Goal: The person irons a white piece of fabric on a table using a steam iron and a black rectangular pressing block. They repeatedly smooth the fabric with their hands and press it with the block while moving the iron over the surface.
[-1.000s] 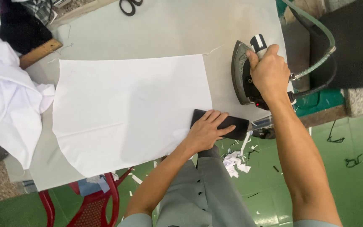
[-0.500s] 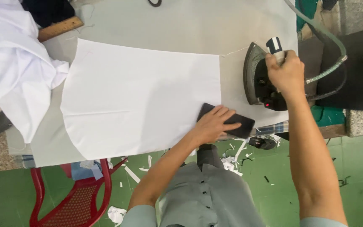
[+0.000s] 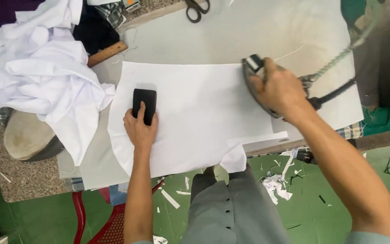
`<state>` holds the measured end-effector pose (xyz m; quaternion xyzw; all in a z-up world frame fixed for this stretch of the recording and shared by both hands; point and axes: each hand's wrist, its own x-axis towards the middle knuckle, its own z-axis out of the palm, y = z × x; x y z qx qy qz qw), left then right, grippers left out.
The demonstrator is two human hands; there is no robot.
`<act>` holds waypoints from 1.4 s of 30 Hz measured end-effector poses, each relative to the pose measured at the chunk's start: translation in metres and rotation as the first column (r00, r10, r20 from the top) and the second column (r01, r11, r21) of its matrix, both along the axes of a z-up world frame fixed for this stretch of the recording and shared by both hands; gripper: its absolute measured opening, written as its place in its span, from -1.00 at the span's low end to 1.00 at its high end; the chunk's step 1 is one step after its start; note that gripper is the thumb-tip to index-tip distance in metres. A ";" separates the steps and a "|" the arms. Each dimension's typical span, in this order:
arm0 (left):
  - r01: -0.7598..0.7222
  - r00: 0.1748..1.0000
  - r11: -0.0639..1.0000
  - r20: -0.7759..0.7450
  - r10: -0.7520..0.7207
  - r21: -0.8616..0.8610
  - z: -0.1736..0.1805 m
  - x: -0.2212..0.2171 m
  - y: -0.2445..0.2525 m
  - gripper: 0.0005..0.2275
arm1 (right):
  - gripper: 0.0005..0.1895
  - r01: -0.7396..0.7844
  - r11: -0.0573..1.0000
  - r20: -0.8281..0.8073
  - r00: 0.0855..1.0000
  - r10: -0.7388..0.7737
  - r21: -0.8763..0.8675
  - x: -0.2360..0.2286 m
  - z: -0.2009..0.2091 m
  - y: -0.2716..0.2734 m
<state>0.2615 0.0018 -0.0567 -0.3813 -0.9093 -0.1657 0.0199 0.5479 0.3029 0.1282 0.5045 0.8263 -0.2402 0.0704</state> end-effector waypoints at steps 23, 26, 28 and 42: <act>0.005 1.000 0.998 0.010 -0.006 0.070 0.017 0.006 0.003 -0.56 | -0.48 -0.007 0.994 0.085 0.996 -0.003 0.112 -0.018 -0.076 -0.027; 0.024 1.000 0.998 0.019 -0.025 0.066 0.018 0.005 0.002 -0.58 | -0.46 0.043 0.991 0.096 0.994 -0.056 0.130 0.002 -0.071 -0.017; 0.035 0.999 0.998 0.018 -0.036 0.057 0.015 0.003 0.001 -0.56 | -0.46 0.066 0.989 0.086 0.993 -0.077 0.130 0.014 -0.072 -0.009; 0.278 0.961 0.958 -0.011 -0.278 0.077 -0.007 0.056 0.031 -0.38 | -0.37 0.023 0.992 0.080 0.996 -0.033 0.124 0.079 -0.069 0.034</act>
